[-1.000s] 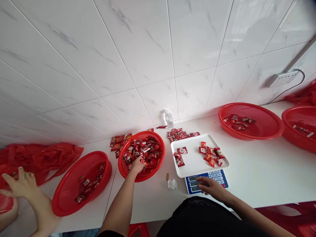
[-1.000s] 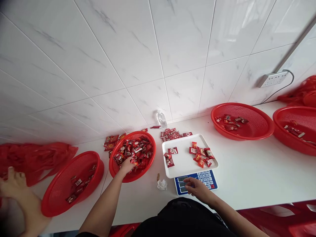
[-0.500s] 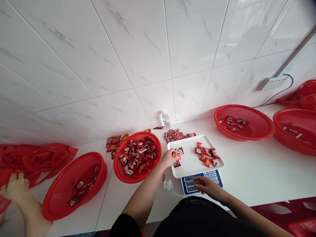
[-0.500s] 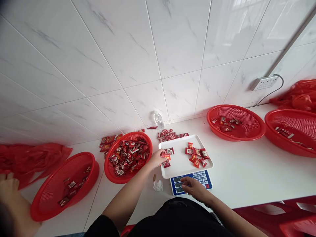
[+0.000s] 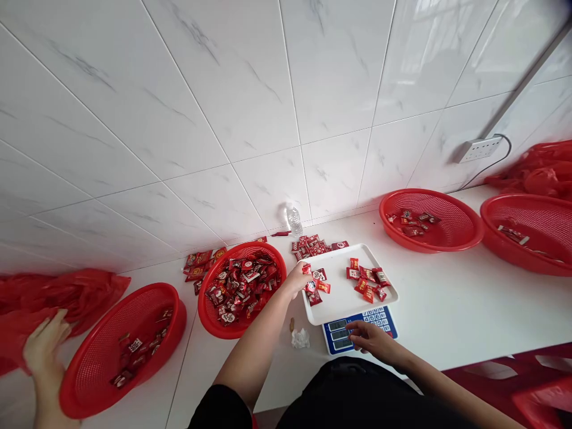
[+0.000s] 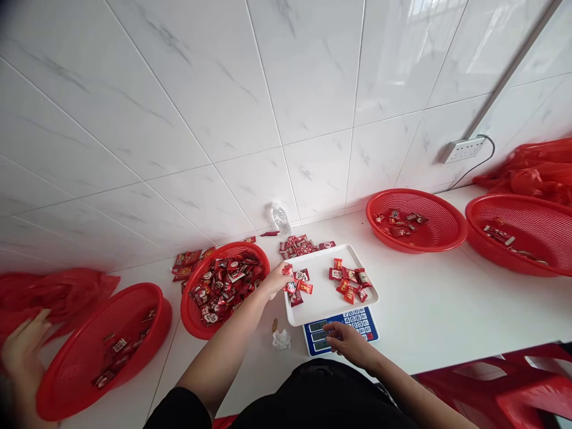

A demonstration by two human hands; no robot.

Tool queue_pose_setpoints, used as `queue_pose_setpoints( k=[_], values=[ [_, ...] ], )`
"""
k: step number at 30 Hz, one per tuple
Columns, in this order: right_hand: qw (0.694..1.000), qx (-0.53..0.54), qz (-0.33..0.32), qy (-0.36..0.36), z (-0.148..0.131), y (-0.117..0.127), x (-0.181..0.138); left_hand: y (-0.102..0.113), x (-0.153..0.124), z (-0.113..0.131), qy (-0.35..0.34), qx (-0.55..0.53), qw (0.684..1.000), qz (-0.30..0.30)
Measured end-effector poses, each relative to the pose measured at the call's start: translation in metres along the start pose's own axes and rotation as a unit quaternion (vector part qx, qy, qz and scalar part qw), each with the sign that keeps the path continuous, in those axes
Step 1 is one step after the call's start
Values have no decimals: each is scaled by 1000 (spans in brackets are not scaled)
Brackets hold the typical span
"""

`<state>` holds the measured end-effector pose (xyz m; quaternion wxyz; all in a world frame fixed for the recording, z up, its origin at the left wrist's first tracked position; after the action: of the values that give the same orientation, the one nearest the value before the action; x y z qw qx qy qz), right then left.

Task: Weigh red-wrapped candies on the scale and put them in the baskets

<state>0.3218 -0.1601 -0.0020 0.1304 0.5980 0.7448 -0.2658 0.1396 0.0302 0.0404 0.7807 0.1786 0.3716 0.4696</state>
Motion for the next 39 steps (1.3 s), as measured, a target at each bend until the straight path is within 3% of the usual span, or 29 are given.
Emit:
queue_pose_setpoints(
  k=[5,10,15,20,27,32,35,39],
  values=[
    [1000,3,-2,10,0,2,2,-6,13,-9,4,-23,998,55],
    [1000,9,0,1,3,4,1,2,21,-15,11,-37,990,134],
    [1000,13,1,-2,2,1,0,7,24,-14,-24,-17,981,191],
    [1000,6,4,0,0,-2,3,6,30,-13,-69,118,973,187],
    [1000,-11,3,12,3,0,0,3,38,-21,-90,191,969,131],
    [994,-58,57,68,-5,13,0,3,21,-17,-118,201,960,156],
    [966,-163,156,129,-16,33,6,1,-6,-15,-154,145,955,206],
    [852,-382,288,213,-27,63,24,-13,-51,-28,-155,20,965,209]
  ],
)
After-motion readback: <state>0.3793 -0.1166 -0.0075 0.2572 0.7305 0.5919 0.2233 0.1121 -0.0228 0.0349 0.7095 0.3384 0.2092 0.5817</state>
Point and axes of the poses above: each hand's wrist, its own x-axis towards the middle knuckle, its own y-axis out of the back of the hand, z = x × y, the point moved 2 cm from there along x, towards the middle knuckle, and after that the axes turned 14 degrees about x, right-handed, at the moved point
